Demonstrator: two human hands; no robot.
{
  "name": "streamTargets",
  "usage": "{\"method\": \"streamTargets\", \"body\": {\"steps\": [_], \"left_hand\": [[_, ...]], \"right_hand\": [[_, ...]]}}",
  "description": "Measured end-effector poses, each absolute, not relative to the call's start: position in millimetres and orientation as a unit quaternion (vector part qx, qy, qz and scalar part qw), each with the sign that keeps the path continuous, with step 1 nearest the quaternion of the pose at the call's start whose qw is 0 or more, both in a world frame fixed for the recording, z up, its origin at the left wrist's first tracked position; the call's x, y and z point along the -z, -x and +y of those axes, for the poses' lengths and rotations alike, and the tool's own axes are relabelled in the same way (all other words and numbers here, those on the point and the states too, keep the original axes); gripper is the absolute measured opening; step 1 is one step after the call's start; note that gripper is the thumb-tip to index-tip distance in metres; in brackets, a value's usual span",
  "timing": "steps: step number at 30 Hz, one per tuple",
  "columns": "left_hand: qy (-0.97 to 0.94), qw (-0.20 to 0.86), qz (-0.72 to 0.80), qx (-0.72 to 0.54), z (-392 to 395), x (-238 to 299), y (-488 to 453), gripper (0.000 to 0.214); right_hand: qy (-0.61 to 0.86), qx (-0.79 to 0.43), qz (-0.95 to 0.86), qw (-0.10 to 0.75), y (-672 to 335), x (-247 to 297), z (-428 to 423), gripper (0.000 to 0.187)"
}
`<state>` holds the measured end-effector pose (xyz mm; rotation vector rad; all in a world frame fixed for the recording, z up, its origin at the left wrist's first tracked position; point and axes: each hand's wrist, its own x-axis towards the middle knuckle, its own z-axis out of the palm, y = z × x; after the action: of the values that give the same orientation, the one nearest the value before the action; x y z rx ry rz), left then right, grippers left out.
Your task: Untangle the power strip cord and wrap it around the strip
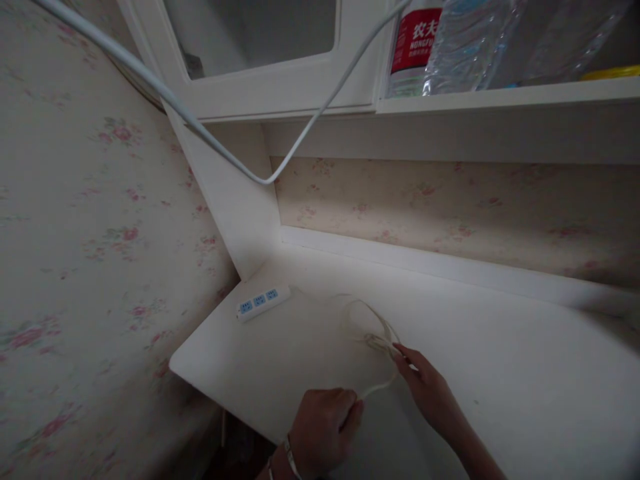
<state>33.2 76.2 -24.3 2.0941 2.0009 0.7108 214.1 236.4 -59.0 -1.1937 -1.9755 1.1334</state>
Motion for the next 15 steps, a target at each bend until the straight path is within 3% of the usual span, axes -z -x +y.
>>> {"method": "streamTargets", "body": {"steps": [9, 13, 15], "left_hand": [[-0.632, 0.162, 0.741, -0.157, 57, 2, -28, 0.032], [-0.561, 0.283, 0.745, -0.222, 51, 1, -24, 0.035], [-0.503, 0.392, 0.716, -0.286, 53, 5, -23, 0.046]], "right_hand": [[0.427, -0.344, -0.769, 0.328, -182, 56, 233, 0.038], [0.424, -0.324, -0.773, 0.342, -157, 53, 230, 0.039], [0.409, -0.329, -0.783, 0.335, -149, 55, 229, 0.038]]}}
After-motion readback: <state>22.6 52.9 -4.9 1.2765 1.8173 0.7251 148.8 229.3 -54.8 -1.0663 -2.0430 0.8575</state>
